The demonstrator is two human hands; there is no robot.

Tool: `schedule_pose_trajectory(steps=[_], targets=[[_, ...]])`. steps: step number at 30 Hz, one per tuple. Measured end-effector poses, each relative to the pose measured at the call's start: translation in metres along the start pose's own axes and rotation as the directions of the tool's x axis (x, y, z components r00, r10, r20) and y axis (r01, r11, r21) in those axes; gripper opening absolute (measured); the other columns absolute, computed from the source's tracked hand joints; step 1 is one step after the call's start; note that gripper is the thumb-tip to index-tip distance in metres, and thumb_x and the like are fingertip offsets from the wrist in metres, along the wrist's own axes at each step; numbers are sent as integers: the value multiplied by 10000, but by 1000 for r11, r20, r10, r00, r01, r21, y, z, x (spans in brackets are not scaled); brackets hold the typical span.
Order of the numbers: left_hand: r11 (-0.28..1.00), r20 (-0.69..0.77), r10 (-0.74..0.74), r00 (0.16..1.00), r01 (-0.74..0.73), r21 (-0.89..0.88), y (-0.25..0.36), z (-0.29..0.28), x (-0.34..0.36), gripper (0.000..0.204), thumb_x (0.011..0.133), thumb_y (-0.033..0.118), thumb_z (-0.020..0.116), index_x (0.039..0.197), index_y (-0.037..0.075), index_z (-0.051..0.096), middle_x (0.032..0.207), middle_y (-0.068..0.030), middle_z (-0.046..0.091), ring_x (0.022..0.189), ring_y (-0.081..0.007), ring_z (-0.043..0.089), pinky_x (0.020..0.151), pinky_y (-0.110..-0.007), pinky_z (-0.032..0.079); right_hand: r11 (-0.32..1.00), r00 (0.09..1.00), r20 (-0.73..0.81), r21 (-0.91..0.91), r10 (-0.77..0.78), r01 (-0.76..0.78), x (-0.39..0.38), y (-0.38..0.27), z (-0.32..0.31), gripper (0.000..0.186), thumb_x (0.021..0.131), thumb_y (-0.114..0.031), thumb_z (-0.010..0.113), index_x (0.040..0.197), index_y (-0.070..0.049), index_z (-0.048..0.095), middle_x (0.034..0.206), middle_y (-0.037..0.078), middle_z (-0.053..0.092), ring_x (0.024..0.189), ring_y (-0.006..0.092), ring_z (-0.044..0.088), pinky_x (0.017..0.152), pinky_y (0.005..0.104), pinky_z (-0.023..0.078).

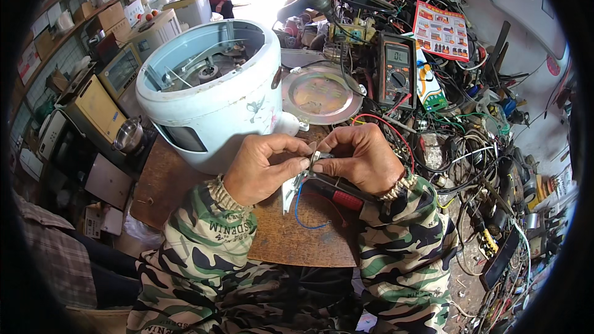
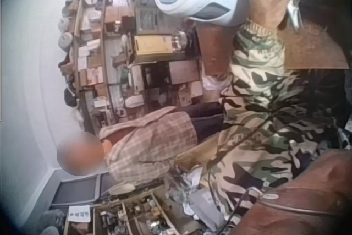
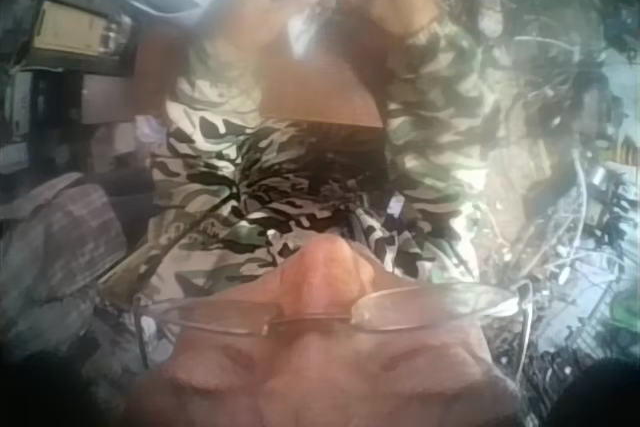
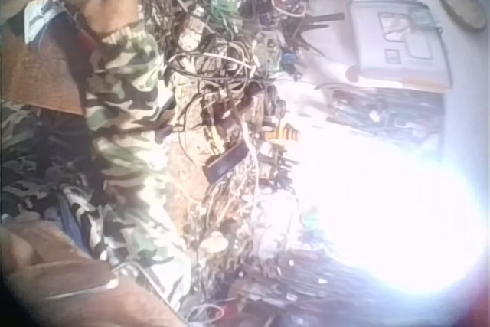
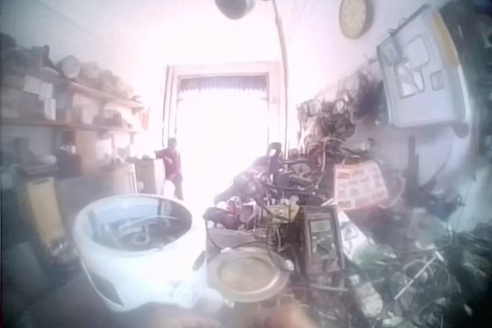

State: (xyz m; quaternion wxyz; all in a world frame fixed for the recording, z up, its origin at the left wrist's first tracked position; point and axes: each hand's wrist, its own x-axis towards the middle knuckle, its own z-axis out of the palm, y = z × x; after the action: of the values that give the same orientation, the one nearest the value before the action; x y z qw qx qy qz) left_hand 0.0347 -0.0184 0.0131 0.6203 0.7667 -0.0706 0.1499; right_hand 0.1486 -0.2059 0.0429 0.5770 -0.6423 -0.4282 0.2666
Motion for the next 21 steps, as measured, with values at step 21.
schedule_pose_trajectory(steps=[21], targets=[[990,51,-73,996,79,-118,4,-2,-3,273,912,68,683,1159,-31,619,1021,-43,668,937,-83,621,843,-245,508,995,991,-96,-32,-97,94,3,10,7,137,784,31,779,880,26,681,794,41,703,737,65,630,631,240,520]])
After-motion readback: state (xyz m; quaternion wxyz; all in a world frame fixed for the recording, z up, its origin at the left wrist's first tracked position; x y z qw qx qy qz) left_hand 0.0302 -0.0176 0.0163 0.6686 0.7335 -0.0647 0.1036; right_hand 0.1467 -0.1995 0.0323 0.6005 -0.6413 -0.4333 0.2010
